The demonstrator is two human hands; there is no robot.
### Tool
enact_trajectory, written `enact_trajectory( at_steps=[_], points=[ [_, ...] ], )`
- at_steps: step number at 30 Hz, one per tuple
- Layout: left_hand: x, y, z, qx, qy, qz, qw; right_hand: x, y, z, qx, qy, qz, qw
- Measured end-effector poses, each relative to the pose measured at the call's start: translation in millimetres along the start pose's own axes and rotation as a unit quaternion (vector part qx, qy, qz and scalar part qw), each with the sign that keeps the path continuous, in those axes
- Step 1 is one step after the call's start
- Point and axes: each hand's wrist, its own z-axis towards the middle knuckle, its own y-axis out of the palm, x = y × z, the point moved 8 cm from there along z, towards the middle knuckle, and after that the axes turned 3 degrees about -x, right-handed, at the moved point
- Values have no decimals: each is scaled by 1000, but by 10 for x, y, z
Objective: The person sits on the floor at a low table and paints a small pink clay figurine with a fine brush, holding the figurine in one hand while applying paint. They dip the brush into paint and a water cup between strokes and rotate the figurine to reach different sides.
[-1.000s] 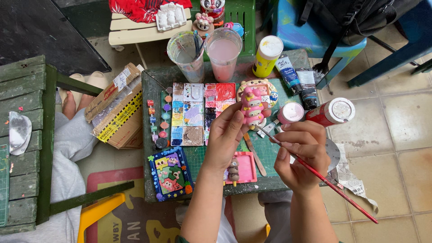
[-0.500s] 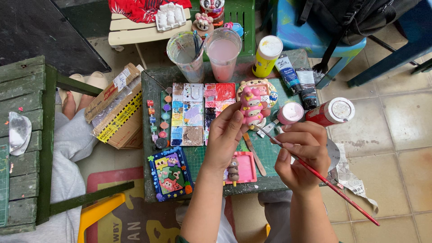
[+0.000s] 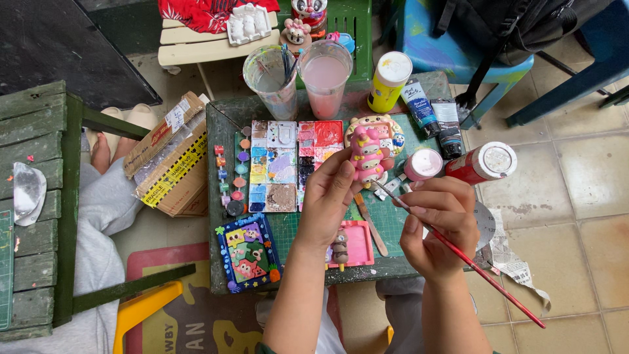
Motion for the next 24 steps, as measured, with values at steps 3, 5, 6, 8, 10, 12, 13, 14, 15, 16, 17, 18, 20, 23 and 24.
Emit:
enact_trajectory(
  at_steps=[3, 5, 6, 8, 10, 12, 13, 14, 15, 16, 17, 18, 20, 23, 24],
  points=[
    [29, 45, -2, -22, 7, -2, 1000, 8, -5, -10, -2, 0, -4, 1000],
    [21, 38, 3, -11, 4, -3, 1000, 25, -23, -22, 8, 7, 15, 1000],
    [19, 31, 6, -5, 1, -4, 1000, 31, -34, -22, 13, 7, 15, 1000],
    [24, 24, 4, 0, 0, 9, 1000, 37, -58, -28, 23, 7, 14, 1000],
    [34, 29, 1, 0, 1, 24, 1000, 46, -51, -34, 12, 18, 3, 1000],
    [50, 44, -9, -3, 5, 40, 999, 44, -41, -35, 5, 21, -5, 1000],
    [56, 49, -13, -1, 7, 47, 999, 40, -36, -33, 3, 19, -7, 1000],
    [64, 57, -12, 1, 8, 53, 999, 35, -31, -28, 1, 18, -9, 1000],
    [72, 65, -10, 2, 10, 59, 998, 30, -27, -25, -1, 16, -9, 1000],
    [88, 82, -10, -2, 16, 69, 998, 23, -22, -22, -4, 15, -9, 1000],
    [103, 99, -13, -6, 22, 78, 997, 16, -17, -22, -7, 14, -9, 1000],
    [121, 116, -14, -10, 28, 88, 996, 12, -15, -18, -6, 13, -7, 1000],
    [142, 143, -16, -17, 31, 89, 995, 7, -17, -15, -5, 11, -3, 1000],
    [169, 171, -11, -19, 35, 95, 995, 27, -47, -9, 3, 18, 12, 1000],
    [177, 177, -10, -18, 36, 98, 994, 35, -54, -7, 2, 21, 12, 1000]
  ],
)
